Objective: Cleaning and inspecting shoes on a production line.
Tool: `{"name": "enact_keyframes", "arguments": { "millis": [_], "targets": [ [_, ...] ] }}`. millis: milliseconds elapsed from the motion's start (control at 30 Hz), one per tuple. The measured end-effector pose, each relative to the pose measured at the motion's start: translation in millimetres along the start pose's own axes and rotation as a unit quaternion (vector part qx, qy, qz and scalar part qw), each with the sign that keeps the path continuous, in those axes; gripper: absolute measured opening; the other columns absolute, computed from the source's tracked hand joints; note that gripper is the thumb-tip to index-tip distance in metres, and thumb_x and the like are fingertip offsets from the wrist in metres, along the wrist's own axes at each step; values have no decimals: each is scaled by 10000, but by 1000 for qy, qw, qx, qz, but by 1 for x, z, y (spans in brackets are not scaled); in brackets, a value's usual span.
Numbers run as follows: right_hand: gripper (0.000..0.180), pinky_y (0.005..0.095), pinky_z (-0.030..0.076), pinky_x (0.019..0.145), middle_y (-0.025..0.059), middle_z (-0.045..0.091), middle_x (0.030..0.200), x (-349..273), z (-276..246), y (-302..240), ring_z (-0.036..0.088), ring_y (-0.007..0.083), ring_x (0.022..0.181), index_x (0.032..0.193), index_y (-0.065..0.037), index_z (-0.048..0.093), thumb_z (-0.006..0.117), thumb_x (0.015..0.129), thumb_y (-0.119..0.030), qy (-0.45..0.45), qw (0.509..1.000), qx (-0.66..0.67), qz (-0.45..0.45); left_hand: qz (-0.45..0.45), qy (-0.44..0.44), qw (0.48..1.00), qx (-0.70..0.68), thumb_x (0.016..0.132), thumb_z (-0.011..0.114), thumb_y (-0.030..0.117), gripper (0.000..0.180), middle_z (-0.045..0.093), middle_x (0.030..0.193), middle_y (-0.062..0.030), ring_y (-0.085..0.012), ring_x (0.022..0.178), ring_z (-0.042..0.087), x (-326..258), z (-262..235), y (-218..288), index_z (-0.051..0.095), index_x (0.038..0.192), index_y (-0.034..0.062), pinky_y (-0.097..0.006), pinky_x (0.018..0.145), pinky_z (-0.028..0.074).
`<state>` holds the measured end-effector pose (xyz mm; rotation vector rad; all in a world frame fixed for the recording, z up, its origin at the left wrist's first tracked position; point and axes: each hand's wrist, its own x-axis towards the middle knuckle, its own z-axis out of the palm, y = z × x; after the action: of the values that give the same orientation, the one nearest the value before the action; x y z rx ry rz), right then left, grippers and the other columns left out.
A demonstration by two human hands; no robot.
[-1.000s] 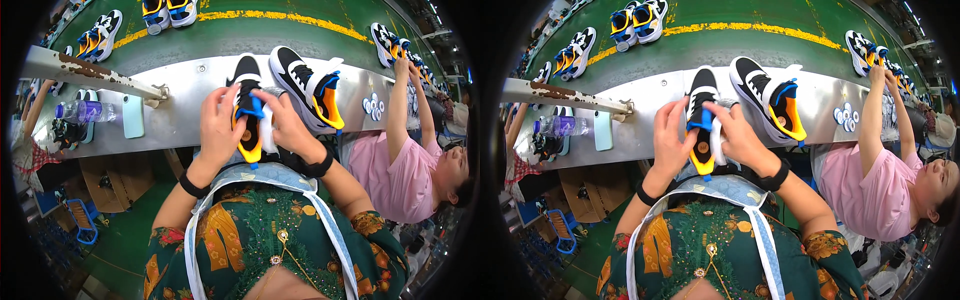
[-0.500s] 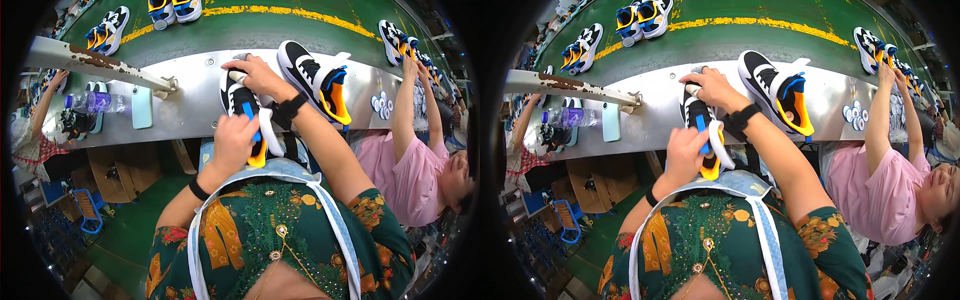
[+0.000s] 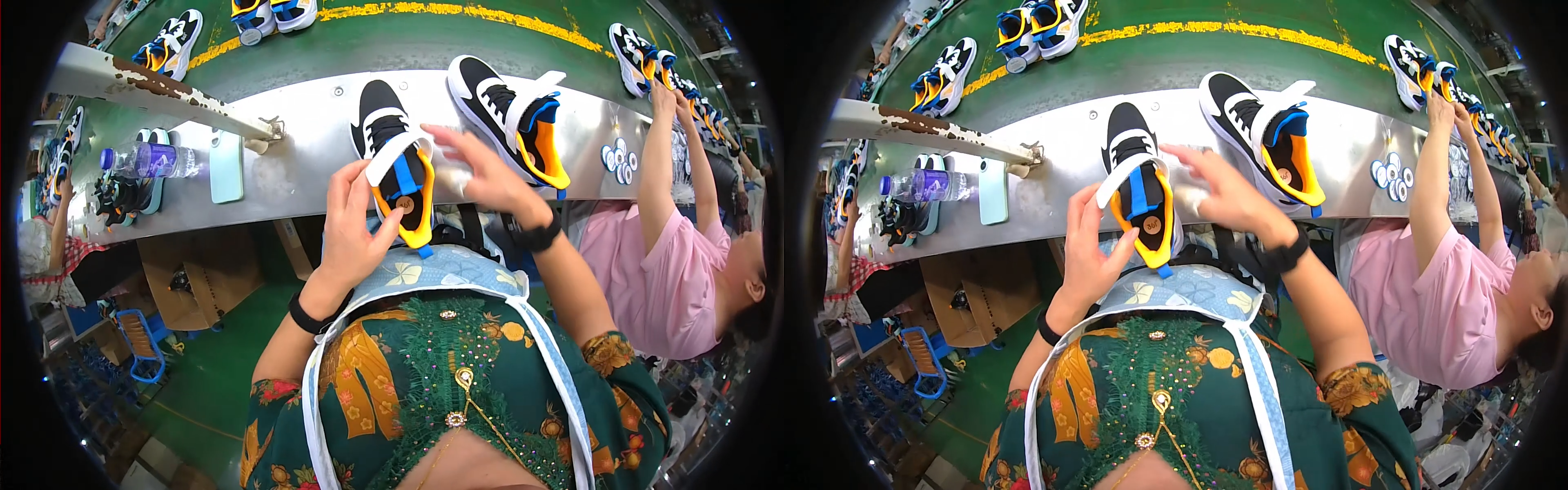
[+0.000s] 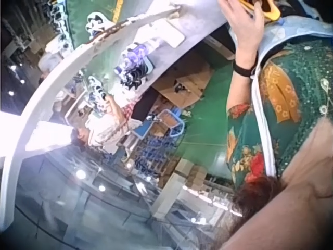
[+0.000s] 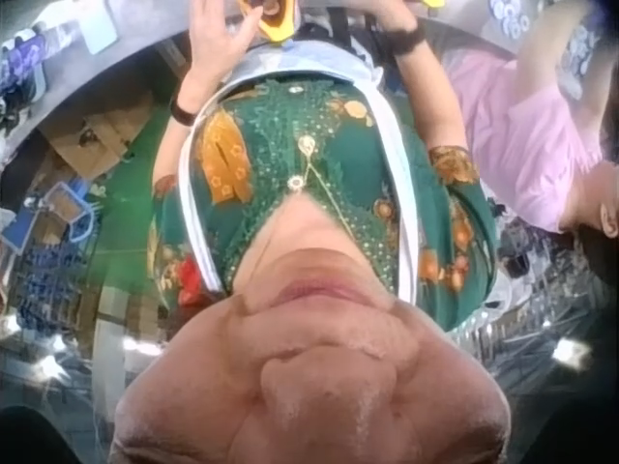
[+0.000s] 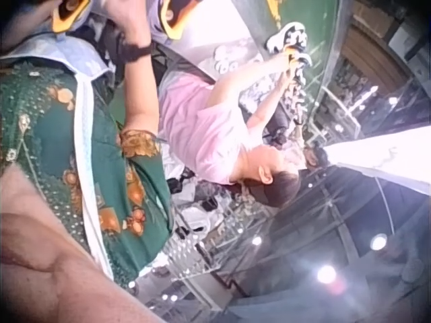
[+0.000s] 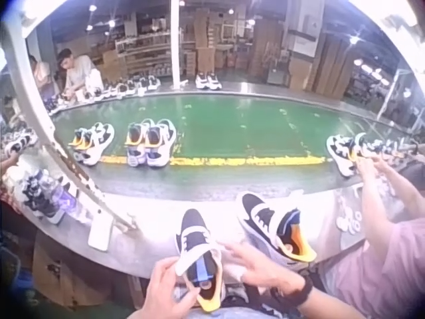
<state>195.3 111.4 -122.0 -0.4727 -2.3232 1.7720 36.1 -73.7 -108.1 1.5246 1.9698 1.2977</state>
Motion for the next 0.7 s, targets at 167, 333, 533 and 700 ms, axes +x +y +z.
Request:
{"name": "enact_keyframes", "arguments": {
  "millis": [167,333,533,700],
  "targets": [
    [863,406,385,970,238,493,1152,-10,41,-14,483,362,1085,1455,-86,305,752,730,-223,137,985,-103,-10,41,-21,998,52,716,604,35,514,555,1125,-160,-318,1065,502,24,8,-2,571,1228,53,-380,938,417],
    [647,406,484,808,207,560,1014,14,48,-3,575,382,943,1341,-90,440,666,735,-114,257,950,-175,-8,-3,-113,991,-67,702,488,-5,534,600,1108,-125,-233,974,545,46,-3,-7,588,1223,53,-328,876,447],
    [400,409,494,762,221,624,924,35,54,-4,613,385,883,1144,-35,550,635,761,-112,317,933,-165,28,85,-35,995,-44,803,442,-51,302,602,997,-130,-272,968,575,87,24,-57,644,1020,10,-334,873,445],
    [473,426,480,777,209,628,918,41,47,1,603,393,896,1151,-47,525,687,707,-41,256,947,-165,104,118,-25,992,-24,794,511,63,232,595,919,-131,-316,892,531,81,29,-54,640,982,21,-360,811,424]
  ]
}}
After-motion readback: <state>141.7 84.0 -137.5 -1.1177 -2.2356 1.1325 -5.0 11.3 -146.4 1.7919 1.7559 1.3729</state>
